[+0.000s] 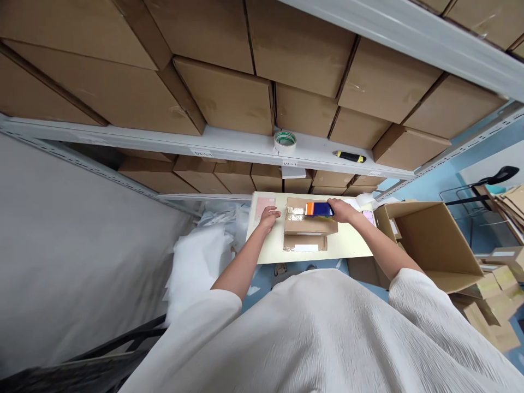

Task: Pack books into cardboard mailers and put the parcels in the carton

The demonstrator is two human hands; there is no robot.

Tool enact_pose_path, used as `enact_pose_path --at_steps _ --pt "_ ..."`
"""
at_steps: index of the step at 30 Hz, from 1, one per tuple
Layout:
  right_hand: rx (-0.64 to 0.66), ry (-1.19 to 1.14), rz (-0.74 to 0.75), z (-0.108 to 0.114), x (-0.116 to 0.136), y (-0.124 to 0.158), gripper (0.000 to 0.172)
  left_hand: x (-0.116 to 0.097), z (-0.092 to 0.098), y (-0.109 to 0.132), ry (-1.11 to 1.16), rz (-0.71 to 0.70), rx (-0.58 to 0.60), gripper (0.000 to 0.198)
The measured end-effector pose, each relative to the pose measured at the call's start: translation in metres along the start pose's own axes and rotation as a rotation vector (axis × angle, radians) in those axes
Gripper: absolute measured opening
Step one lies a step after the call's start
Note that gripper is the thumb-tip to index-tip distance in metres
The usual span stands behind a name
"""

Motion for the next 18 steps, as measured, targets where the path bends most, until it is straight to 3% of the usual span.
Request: enact_pose_path --at_steps 4,8,13,16,18 --pt "0.005 0.02 -0.011 -0.003 -0.001 -0.003 0.034 0.017 -0.021 0.008 -0.01 0.01 0.011 0.051" --pt "0.004 0.031 -0.004 -0.006 -0.003 -0.004 0.034 0.014 -0.017 0.014 -0.07 -0.085 -0.056 0.046" --pt "-0.014 0.011 -0.021 -0.007 -0.004 0.0 0.037 -0.005 -0.015 0.028 -0.118 -0.217 0.044 0.025" --pt "-0.034 -0.02 -0.01 -0.005 -0.004 0.003 0.038 -0.035 -0.024 0.046 -0.328 -0.419 0.096 0.041" --pt "-0.051 -0.05 0.013 -0.003 -0.004 0.005 0.037 -0.057 -0.042 0.063 -0.494 -0.62 0.201 0.054"
Point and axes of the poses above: each hand's wrist, its own y-axis away from the middle knuckle, its own z-axis out of the back of the hand, x = y × z, the point moved 8 cm from there along -y, towards the middle knuckle, and after that the axes turned 5 degrees about -z, right-handed, at the moved point
